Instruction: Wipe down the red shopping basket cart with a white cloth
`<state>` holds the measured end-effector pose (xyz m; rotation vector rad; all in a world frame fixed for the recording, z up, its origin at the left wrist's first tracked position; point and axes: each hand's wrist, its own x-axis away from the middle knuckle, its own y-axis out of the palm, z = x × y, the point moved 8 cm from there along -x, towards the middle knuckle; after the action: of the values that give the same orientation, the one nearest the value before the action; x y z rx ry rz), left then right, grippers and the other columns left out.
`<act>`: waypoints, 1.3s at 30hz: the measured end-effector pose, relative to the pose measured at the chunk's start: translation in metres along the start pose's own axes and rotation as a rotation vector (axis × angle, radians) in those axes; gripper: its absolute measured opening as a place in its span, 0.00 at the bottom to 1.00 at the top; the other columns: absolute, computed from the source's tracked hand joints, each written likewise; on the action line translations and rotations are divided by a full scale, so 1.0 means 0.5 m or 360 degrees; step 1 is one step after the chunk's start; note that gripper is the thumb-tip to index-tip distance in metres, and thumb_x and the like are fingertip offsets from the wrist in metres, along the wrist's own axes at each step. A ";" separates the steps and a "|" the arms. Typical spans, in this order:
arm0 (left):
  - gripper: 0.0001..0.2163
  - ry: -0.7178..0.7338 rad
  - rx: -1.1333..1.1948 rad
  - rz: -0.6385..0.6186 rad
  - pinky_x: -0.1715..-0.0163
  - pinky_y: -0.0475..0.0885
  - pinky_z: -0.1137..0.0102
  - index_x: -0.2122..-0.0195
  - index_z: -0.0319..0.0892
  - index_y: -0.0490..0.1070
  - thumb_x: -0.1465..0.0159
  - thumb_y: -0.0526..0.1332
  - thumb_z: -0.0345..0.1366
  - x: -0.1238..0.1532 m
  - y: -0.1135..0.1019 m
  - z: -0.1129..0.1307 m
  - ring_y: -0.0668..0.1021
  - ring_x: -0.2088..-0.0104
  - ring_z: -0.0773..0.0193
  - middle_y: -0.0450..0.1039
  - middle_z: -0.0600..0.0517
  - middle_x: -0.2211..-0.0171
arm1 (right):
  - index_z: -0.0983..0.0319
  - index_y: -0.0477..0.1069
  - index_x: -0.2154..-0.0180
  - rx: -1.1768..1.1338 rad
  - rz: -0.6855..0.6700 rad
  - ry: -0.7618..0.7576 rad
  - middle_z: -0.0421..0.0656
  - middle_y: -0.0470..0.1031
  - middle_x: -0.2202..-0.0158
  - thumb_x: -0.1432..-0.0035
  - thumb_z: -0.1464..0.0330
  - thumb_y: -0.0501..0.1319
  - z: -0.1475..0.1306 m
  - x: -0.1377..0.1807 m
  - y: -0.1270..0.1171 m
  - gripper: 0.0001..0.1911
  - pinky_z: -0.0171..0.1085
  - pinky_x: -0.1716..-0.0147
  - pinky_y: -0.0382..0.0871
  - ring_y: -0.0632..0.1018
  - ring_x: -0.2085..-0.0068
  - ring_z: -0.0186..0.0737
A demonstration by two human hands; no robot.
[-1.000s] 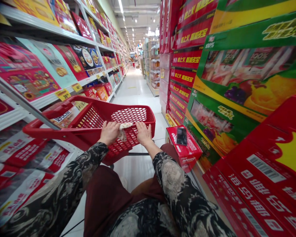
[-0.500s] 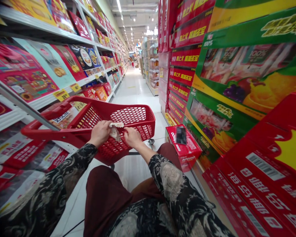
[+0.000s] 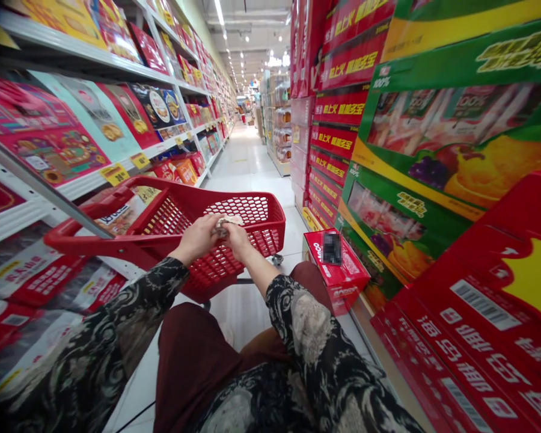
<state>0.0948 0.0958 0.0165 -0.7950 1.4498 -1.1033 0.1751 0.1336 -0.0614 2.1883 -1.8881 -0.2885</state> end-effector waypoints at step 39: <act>0.16 -0.0054 -0.0489 0.0244 0.47 0.58 0.49 0.59 0.42 0.75 0.44 0.55 0.41 0.099 -0.011 -0.100 0.64 0.46 0.43 0.70 0.41 0.51 | 0.63 0.52 0.37 0.2174 0.0093 -0.0397 0.48 0.49 0.33 0.46 0.73 0.52 0.008 0.004 -0.148 0.34 0.59 0.39 0.49 0.47 0.33 0.47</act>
<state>0.0366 0.0586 0.0028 -0.8943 1.6454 -0.7573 0.2440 0.1415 -0.0880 2.8355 -2.7041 1.1317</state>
